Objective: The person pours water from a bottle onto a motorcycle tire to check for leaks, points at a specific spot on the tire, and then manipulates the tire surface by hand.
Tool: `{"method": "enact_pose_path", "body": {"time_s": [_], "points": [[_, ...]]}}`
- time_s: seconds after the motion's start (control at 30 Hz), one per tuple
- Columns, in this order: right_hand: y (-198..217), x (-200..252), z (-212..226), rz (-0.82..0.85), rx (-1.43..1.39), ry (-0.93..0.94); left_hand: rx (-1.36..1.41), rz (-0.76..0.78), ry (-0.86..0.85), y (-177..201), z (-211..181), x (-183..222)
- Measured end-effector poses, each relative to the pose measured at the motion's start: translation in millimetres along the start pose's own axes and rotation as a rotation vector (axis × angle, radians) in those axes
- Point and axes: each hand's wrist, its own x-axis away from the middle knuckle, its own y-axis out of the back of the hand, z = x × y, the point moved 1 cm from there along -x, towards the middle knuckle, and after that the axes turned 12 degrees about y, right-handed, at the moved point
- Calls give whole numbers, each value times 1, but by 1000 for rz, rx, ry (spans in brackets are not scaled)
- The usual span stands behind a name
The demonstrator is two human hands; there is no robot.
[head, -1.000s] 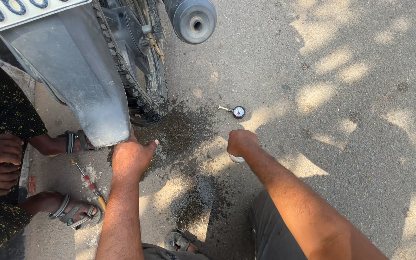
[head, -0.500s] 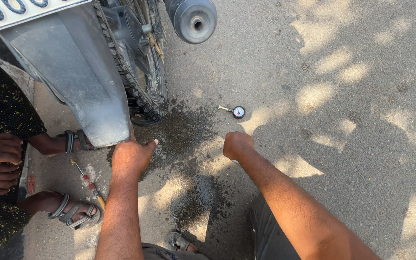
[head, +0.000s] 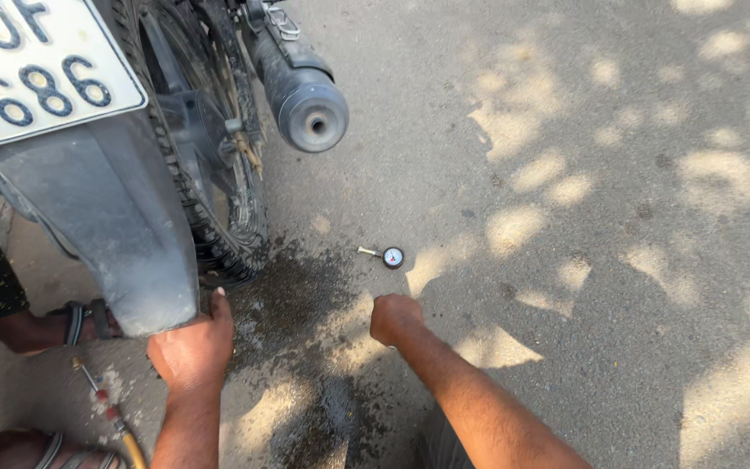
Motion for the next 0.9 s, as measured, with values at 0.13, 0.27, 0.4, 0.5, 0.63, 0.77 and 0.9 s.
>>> {"method": "enact_pose_path", "body": {"time_s": [0.13, 0.27, 0.4, 0.5, 0.63, 0.77, 0.9], "points": [[5, 4, -4, -55, -16, 29, -69, -51, -41, -15, 6, -2], [2, 5, -7, -87, -37, 40, -78, -108, -40, -26, 10, -2], [4, 0, -4, -6, -2, 27, -137, -36, -10, -36, 16, -7], [2, -1, -4, -19, 3, 19, 41, -123, 4, -43, 22, -7], [3, 2, -3, -11, 3, 32, -288, 141, 38, -50, 26, -11], [7, 4, -2, -7, 1, 28, -174, -33, 11, -39, 22, -9], [8, 9, 0, -18, -12, 27, -123, -48, 49, -32, 15, -12]]}}
